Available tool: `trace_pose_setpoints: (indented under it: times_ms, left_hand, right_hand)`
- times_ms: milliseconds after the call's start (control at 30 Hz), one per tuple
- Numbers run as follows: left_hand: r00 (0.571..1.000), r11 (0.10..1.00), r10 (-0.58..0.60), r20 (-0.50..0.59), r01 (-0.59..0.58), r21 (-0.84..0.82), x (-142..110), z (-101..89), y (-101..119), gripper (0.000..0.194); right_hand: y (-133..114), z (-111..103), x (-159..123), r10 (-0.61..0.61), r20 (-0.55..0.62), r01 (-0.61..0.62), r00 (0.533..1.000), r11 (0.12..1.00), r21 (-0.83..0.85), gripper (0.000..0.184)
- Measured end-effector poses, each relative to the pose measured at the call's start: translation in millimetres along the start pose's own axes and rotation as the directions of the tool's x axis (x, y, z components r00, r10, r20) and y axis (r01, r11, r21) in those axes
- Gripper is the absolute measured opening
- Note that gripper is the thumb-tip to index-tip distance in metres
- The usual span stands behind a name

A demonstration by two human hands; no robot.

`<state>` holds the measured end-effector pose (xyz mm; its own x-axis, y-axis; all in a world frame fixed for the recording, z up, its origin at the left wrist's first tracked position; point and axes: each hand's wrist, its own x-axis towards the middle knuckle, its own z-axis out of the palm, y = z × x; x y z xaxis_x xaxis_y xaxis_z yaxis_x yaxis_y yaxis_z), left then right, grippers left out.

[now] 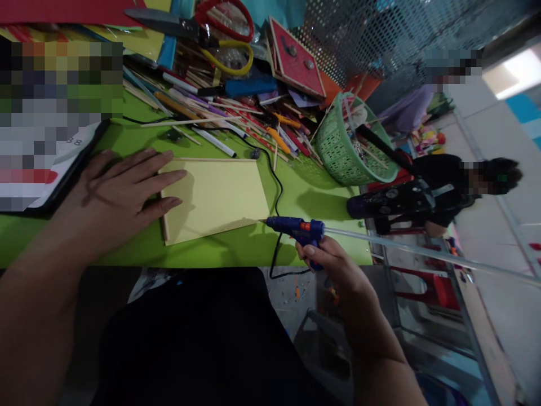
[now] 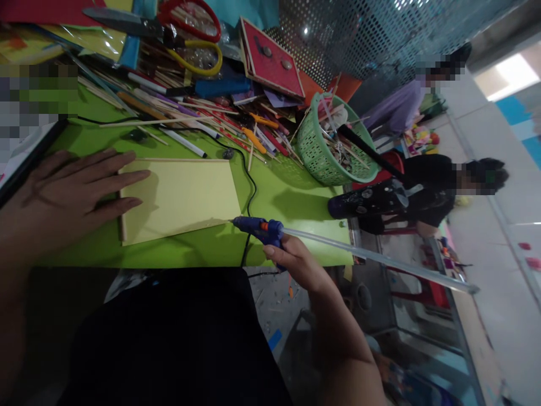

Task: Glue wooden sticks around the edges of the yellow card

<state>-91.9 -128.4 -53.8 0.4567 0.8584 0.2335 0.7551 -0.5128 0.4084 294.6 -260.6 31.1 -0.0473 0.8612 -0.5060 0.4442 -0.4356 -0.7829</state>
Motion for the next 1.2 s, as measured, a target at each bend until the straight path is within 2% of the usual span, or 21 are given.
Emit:
trace_pose_setpoints:
  times_ms: [167, 433, 600, 900, 1067, 1200]
  left_hand:
    - [1.0, 1.0, -0.007, 0.003, 0.007, -0.011, 1, -0.6, 0, 0.053]
    - [0.999, 1.0, -0.031, 0.027, 0.031, 0.004, 2, -5.2, 7, 0.058]
    - [0.999, 0.999, -0.041, 0.003, 0.041, -0.025, 0, -2.4, 4, 0.05]
    - [0.999, 0.999, -0.042, 0.003, 0.042, -0.022, -1, -2.9, 3, 0.051]
    - [0.999, 0.999, -0.038, 0.004, 0.038, -0.016, -1, -3.4, 3, 0.051]
    - [1.0, 1.0, -0.024, 0.0, 0.024, -0.01, -1, -2.9, 2, 0.051]
  right_hand:
    - [1, -1, 0, 0.024, -0.006, -0.024, 1.0, 1.0, 0.011, 0.05]
    - [-8, 6, 0, -0.005, 0.012, 0.005, 1.0, 1.0, 0.005, 0.045]
    - [-1, -1, -2, 0.012, 0.001, -0.012, 1.0, 1.0, -0.003, 0.046]
    - [4, -7, -3, 0.019, -0.026, -0.019, 0.999, 1.0, 0.001, 0.049]
    - [10, -8, -1, 0.014, -0.008, -0.014, 1.0, 1.0, -0.009, 0.048]
    - [4, -6, -1, -0.005, 0.011, 0.006, 1.0, 1.0, -0.023, 0.048]
